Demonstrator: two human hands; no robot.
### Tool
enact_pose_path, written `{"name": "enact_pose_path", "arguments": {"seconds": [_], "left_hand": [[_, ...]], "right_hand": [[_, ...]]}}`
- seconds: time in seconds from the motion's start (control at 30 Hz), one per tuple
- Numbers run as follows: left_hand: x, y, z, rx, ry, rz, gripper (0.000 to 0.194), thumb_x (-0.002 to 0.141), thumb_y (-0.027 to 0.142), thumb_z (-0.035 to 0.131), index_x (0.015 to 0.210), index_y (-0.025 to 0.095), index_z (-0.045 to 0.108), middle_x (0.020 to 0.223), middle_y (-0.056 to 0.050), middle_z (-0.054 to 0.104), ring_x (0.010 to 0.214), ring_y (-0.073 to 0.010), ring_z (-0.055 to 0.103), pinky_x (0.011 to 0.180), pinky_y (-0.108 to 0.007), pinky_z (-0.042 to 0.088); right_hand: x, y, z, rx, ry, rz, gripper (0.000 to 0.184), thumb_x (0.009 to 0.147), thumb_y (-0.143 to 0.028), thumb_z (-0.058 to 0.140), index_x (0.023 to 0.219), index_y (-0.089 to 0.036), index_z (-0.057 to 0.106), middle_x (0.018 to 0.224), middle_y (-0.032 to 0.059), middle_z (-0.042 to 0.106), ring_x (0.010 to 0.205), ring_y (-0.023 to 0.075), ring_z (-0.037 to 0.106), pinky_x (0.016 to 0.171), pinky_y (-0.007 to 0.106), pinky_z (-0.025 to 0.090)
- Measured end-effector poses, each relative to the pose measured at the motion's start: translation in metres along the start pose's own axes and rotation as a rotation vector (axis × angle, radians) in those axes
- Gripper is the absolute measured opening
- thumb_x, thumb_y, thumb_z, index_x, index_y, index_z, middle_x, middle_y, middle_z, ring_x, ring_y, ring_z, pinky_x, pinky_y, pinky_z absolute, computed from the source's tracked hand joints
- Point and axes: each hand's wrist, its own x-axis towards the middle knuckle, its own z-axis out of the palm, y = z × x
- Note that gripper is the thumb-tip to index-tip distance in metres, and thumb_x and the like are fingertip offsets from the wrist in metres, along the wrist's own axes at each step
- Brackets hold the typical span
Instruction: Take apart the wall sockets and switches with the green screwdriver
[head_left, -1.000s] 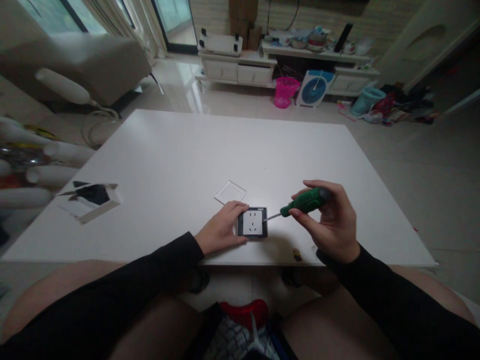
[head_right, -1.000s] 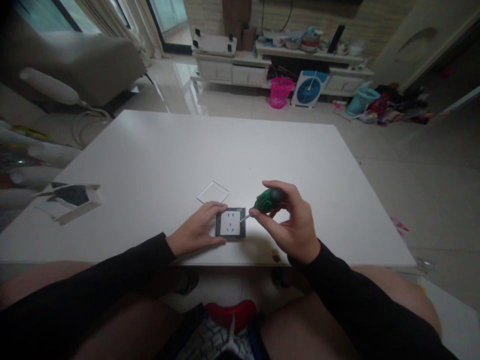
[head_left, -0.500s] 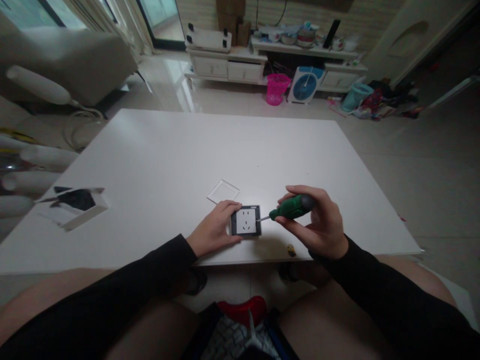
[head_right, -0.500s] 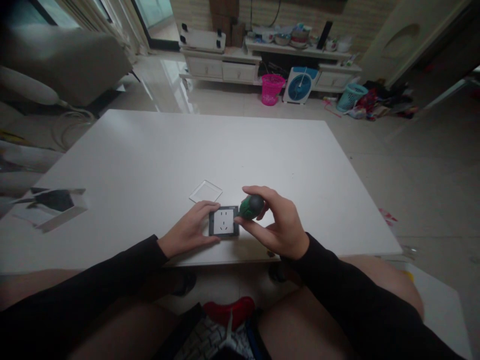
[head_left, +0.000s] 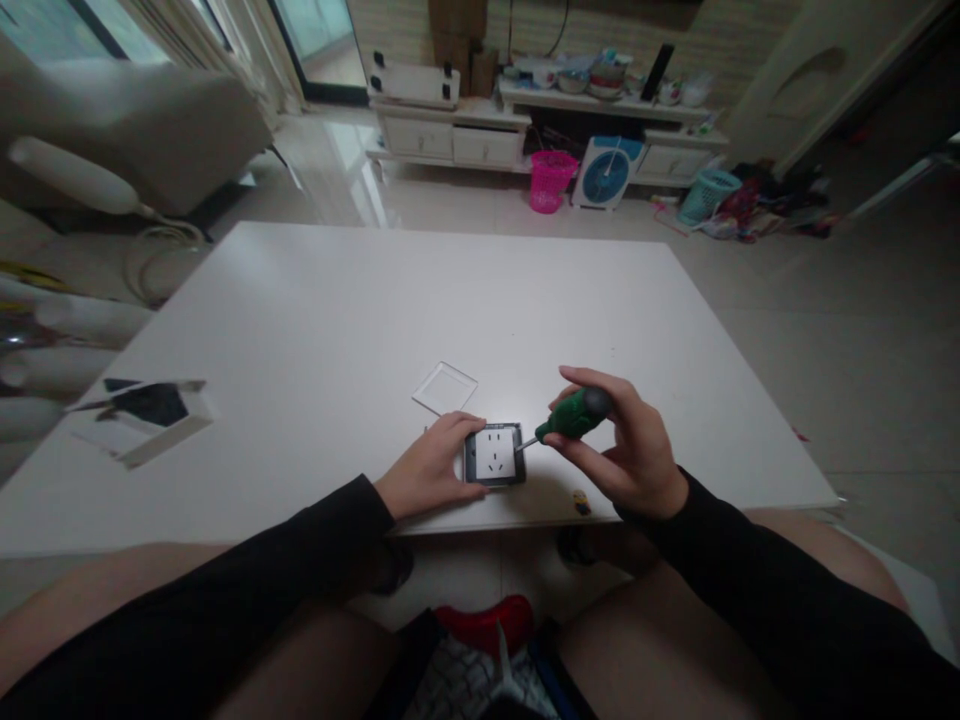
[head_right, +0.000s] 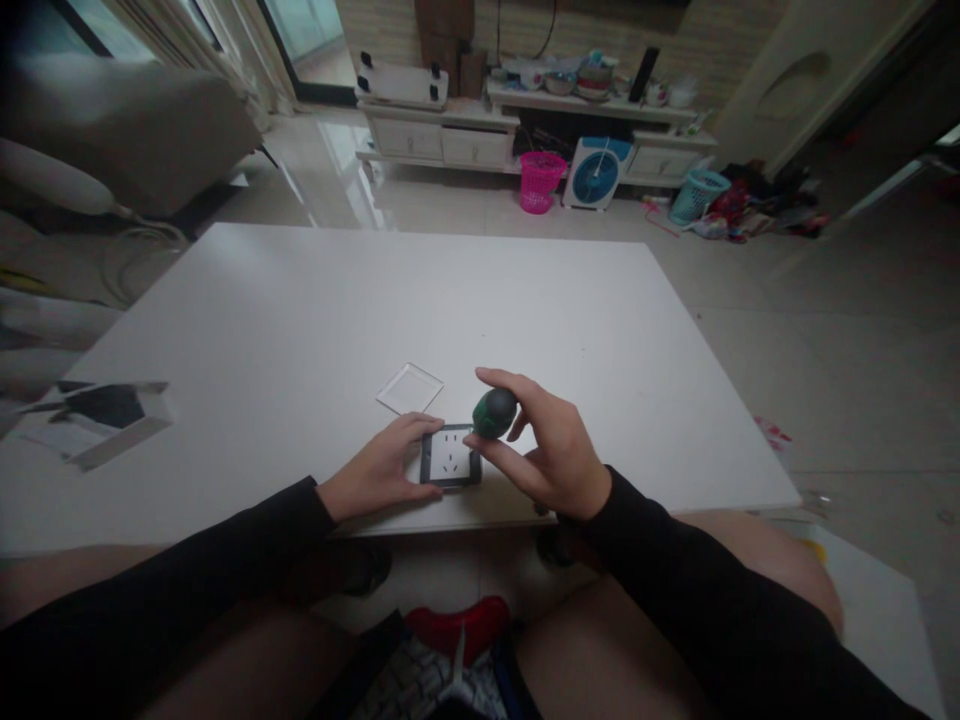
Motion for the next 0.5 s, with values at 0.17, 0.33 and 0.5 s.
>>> {"name": "enact_pose_path", "arguments": {"seconds": [0.17,0.33,0.5], "left_hand": [[-0.0007,0.0002,0.0022,-0.012,-0.028,-0.030,0.075,0.072,0.039,0.091,0.136,0.025,0.055,0.133,-0.012,0.062,0.124,-0.0342,0.060,0.106,-0.058,0.052],[0.0001,0.0006,0.0024,0.000,-0.042,-0.028,0.075,0.072,0.038,0.091,0.136,0.025,0.054,0.133,-0.011,0.061,0.124,-0.0342,0.060,0.106,-0.057,0.051],[0.0009,0.0032,0.0015,0.000,-0.051,-0.049,0.075,0.071,0.035,0.091,0.136,0.023,0.055,0.132,-0.011,0.061,0.124,-0.0336,0.059,0.107,-0.055,0.051]], "right_hand": [[0.0030,0.0000,0.0007,0.003,-0.020,0.004,0.063,0.090,-0.024,0.077,0.147,-0.030,0.052,0.106,0.0035,0.073,0.083,0.0172,0.072,0.067,0.029,0.064],[0.0058,-0.0005,0.0026,0.012,-0.013,-0.006,0.058,0.091,-0.023,0.076,0.144,-0.029,0.053,0.110,0.0048,0.072,0.084,0.0161,0.071,0.066,0.027,0.064],[0.0040,0.0021,0.0098,0.106,-0.008,0.057,0.050,0.092,-0.022,0.074,0.137,-0.026,0.052,0.113,0.0053,0.069,0.079,0.0124,0.070,0.062,0.022,0.063]]}}
